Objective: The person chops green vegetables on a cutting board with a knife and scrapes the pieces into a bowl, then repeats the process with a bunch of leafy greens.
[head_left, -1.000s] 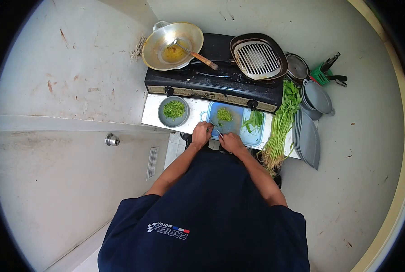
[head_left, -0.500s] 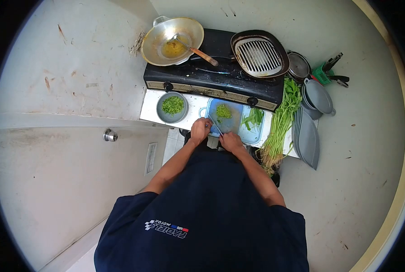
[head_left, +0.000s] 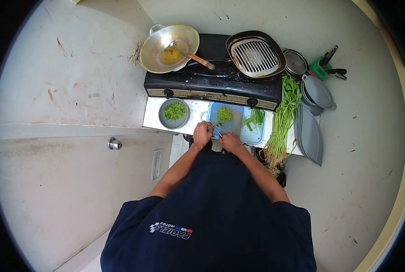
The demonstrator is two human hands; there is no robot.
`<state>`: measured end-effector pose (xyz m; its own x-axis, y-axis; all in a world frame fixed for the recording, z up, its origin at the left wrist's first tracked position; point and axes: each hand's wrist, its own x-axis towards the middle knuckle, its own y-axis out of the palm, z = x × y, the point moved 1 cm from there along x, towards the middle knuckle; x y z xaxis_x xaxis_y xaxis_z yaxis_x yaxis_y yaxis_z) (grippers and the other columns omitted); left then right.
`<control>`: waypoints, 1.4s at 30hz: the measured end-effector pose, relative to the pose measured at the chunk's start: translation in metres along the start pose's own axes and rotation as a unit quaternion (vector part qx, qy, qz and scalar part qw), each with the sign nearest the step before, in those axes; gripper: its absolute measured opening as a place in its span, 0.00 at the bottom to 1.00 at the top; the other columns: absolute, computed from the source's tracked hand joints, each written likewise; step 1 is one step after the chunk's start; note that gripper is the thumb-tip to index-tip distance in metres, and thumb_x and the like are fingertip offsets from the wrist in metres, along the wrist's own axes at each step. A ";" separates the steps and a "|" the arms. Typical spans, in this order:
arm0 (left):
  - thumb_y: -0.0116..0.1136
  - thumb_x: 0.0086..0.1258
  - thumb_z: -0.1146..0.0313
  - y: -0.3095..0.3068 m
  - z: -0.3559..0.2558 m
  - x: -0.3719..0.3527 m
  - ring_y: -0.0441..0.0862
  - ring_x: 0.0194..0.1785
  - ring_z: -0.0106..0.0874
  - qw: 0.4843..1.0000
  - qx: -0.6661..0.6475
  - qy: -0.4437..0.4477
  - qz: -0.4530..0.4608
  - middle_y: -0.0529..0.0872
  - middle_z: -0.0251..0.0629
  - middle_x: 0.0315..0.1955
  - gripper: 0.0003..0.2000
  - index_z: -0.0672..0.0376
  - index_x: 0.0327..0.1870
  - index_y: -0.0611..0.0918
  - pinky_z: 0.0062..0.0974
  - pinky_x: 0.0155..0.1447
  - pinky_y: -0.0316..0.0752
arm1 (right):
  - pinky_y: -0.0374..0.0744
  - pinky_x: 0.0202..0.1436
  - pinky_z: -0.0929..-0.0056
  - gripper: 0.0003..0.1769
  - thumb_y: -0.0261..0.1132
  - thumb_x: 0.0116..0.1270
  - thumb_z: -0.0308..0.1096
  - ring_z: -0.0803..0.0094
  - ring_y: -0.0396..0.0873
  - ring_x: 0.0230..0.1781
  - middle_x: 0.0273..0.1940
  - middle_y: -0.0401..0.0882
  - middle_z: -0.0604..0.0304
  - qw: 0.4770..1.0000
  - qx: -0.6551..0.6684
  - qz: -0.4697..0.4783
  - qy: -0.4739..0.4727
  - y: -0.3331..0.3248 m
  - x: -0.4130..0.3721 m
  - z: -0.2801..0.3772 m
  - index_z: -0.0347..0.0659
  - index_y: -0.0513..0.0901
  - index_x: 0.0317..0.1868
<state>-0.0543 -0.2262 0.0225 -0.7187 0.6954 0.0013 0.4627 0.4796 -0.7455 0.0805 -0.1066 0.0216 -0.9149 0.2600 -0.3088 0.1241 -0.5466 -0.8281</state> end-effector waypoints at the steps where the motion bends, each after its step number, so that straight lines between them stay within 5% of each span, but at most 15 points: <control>1: 0.65 0.61 0.74 0.001 -0.002 0.000 0.83 0.45 0.47 1.000 -0.003 -0.005 -0.001 0.87 0.43 0.34 0.02 0.57 0.33 0.88 0.44 0.52 0.79 | 0.86 0.48 0.47 0.23 0.56 0.77 0.45 0.43 0.88 0.38 0.35 0.87 0.38 1.000 -0.010 -0.005 0.002 0.001 0.002 0.000 0.35 0.90 0.37; 7: 0.65 0.62 0.74 0.010 0.003 -0.001 0.82 0.45 0.46 0.996 -0.061 -0.064 -0.002 0.87 0.42 0.34 0.01 0.58 0.32 0.87 0.42 0.54 0.77 | 0.85 0.50 0.47 0.23 0.57 0.76 0.45 0.43 0.88 0.40 0.39 0.87 0.37 0.999 -0.011 0.039 0.003 -0.008 -0.006 -0.006 0.35 0.90 0.37; 22: 0.66 0.67 0.70 0.000 -0.003 -0.009 0.81 0.47 0.45 1.000 0.004 -0.018 -0.023 0.87 0.41 0.37 0.03 0.55 0.37 0.90 0.43 0.54 0.77 | 0.85 0.50 0.46 0.24 0.55 0.77 0.45 0.41 0.88 0.40 0.36 0.87 0.38 0.999 0.016 0.032 -0.009 -0.024 -0.013 0.002 0.35 0.90 0.38; 42: 0.64 0.65 0.75 -0.006 -0.001 -0.015 0.84 0.47 0.45 1.000 0.007 0.002 -0.003 0.88 0.43 0.36 0.06 0.58 0.40 0.90 0.40 0.54 0.80 | 0.84 0.49 0.46 0.26 0.56 0.76 0.47 0.41 0.88 0.37 0.32 0.87 0.37 1.000 0.025 0.004 -0.006 -0.009 -0.006 -0.003 0.33 0.90 0.34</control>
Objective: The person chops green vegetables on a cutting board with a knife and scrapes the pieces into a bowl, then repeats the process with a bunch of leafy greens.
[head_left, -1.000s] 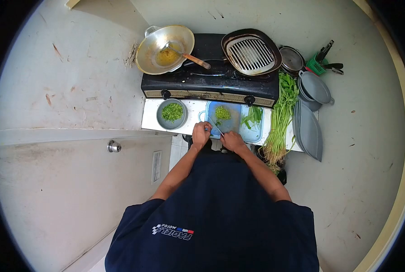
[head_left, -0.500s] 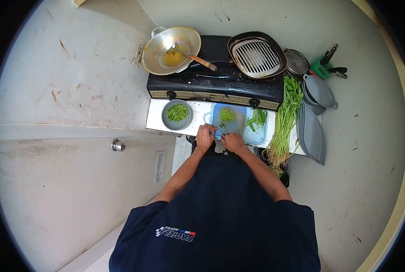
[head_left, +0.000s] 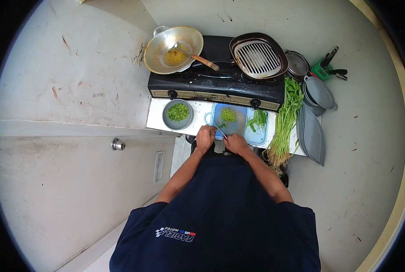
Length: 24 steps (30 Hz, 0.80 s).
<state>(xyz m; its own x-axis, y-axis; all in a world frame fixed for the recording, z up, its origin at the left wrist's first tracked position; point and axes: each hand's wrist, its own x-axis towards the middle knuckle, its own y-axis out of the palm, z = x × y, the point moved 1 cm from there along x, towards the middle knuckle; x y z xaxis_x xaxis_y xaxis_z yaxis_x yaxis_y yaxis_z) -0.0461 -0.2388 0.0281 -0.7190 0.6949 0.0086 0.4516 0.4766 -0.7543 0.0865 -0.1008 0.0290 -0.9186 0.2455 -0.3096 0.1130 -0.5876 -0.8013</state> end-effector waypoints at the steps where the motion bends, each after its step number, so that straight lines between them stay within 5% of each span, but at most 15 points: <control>1: 0.64 0.65 0.75 0.001 0.001 0.001 0.84 0.47 0.46 1.000 -0.001 0.001 0.000 0.88 0.43 0.36 0.06 0.58 0.39 0.90 0.40 0.54 0.80 | 0.84 0.49 0.46 0.26 0.56 0.76 0.47 0.41 0.87 0.37 0.33 0.87 0.37 1.000 0.001 0.002 -0.006 -0.001 -0.001 0.001 0.34 0.90 0.34; 24: 0.66 0.62 0.75 0.001 0.004 0.003 0.85 0.44 0.44 0.999 -0.036 -0.025 0.018 0.89 0.41 0.34 0.04 0.58 0.37 0.87 0.41 0.50 0.80 | 0.85 0.48 0.46 0.27 0.56 0.76 0.48 0.39 0.87 0.37 0.33 0.87 0.36 1.000 -0.011 0.016 0.007 -0.003 0.004 0.002 0.32 0.89 0.35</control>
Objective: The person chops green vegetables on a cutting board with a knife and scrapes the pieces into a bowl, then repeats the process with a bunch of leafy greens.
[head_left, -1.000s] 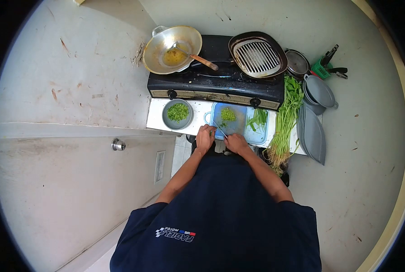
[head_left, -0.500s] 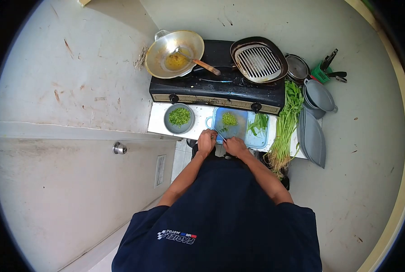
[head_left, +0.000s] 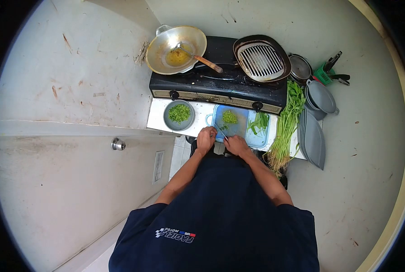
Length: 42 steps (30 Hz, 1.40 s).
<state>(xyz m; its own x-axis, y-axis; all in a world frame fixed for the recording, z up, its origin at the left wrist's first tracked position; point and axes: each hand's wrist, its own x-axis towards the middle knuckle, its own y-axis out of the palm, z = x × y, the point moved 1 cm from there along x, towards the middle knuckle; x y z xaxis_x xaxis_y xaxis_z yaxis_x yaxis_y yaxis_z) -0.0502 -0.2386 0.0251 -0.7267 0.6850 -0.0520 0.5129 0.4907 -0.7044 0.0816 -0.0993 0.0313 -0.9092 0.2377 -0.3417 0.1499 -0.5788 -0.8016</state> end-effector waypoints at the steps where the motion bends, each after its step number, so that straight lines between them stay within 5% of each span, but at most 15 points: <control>1: 0.66 0.62 0.75 0.000 0.000 0.000 0.85 0.43 0.44 1.000 0.003 0.000 0.000 0.89 0.41 0.34 0.04 0.58 0.37 0.87 0.41 0.50 0.80 | 0.85 0.47 0.46 0.27 0.56 0.77 0.48 0.39 0.87 0.37 0.33 0.87 0.36 1.000 0.003 -0.002 -0.004 0.000 0.000 0.001 0.32 0.89 0.35; 31: 0.62 0.64 0.77 -0.003 0.003 -0.004 0.86 0.35 0.42 0.999 -0.014 0.031 -0.022 0.87 0.45 0.31 0.04 0.60 0.36 0.88 0.37 0.42 0.80 | 0.84 0.49 0.46 0.21 0.59 0.74 0.46 0.43 0.88 0.40 0.35 0.88 0.40 1.000 -0.018 0.012 -0.019 0.001 -0.003 0.008 0.37 0.90 0.37; 42: 0.62 0.71 0.72 -0.006 -0.006 -0.014 0.85 0.44 0.47 1.000 0.018 0.012 -0.004 0.85 0.43 0.38 0.04 0.58 0.41 0.87 0.44 0.48 0.80 | 0.84 0.50 0.47 0.23 0.59 0.75 0.46 0.43 0.88 0.40 0.36 0.88 0.39 1.000 -0.021 0.017 -0.008 -0.002 -0.004 0.005 0.36 0.90 0.37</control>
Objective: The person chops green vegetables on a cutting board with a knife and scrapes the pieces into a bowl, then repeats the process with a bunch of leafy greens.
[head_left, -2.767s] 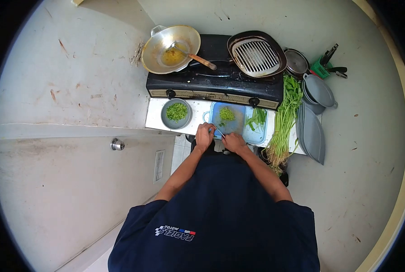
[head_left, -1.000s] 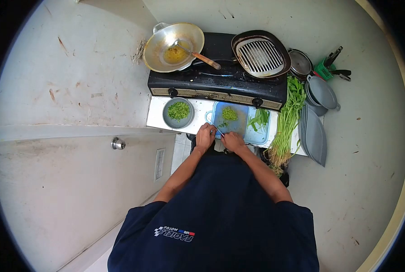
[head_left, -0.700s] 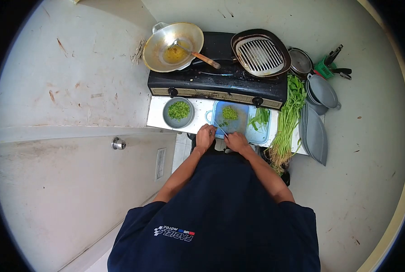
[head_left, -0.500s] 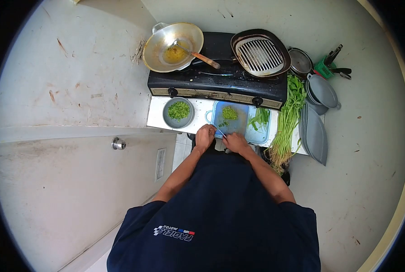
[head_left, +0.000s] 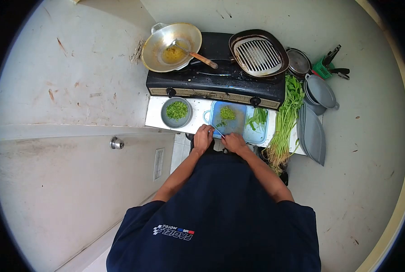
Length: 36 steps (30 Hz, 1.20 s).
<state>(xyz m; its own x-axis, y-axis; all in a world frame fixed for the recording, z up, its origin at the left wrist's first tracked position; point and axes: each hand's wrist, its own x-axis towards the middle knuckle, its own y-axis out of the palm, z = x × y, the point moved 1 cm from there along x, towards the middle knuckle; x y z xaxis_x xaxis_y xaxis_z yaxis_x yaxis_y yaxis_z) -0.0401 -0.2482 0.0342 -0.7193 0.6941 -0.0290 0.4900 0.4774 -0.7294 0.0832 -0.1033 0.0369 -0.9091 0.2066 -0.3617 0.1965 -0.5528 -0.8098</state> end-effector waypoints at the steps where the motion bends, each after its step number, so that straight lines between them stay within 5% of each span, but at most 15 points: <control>1: 0.62 0.71 0.71 0.001 0.001 0.000 0.84 0.45 0.47 1.000 0.000 0.007 -0.008 0.85 0.43 0.38 0.04 0.58 0.42 0.87 0.44 0.49 0.80 | 0.85 0.50 0.47 0.23 0.58 0.75 0.47 0.43 0.88 0.39 0.35 0.88 0.39 1.000 -0.001 0.009 0.003 -0.002 -0.002 -0.003 0.36 0.90 0.37; 10: 0.62 0.71 0.72 0.009 -0.003 0.020 0.84 0.45 0.48 0.999 0.005 0.042 -0.025 0.85 0.45 0.38 0.04 0.60 0.41 0.85 0.43 0.50 0.79 | 0.85 0.50 0.47 0.23 0.59 0.76 0.48 0.42 0.88 0.39 0.35 0.88 0.38 0.997 0.028 -0.052 0.056 -0.005 0.001 -0.020 0.36 0.90 0.39; 36: 0.62 0.71 0.72 0.012 -0.009 0.014 0.85 0.46 0.47 0.999 0.000 0.018 -0.032 0.87 0.44 0.39 0.06 0.59 0.42 0.89 0.41 0.52 0.79 | 0.84 0.51 0.46 0.24 0.57 0.76 0.47 0.41 0.87 0.41 0.37 0.88 0.37 0.999 0.015 0.010 0.032 -0.006 0.009 -0.011 0.34 0.90 0.40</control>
<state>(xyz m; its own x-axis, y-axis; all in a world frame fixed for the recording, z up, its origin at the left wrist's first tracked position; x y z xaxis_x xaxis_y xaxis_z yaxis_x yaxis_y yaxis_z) -0.0402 -0.2277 0.0308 -0.7306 0.6816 0.0418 0.4439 0.5205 -0.7294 0.0779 -0.0893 0.0332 -0.8794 0.2458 -0.4077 0.2029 -0.5813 -0.7880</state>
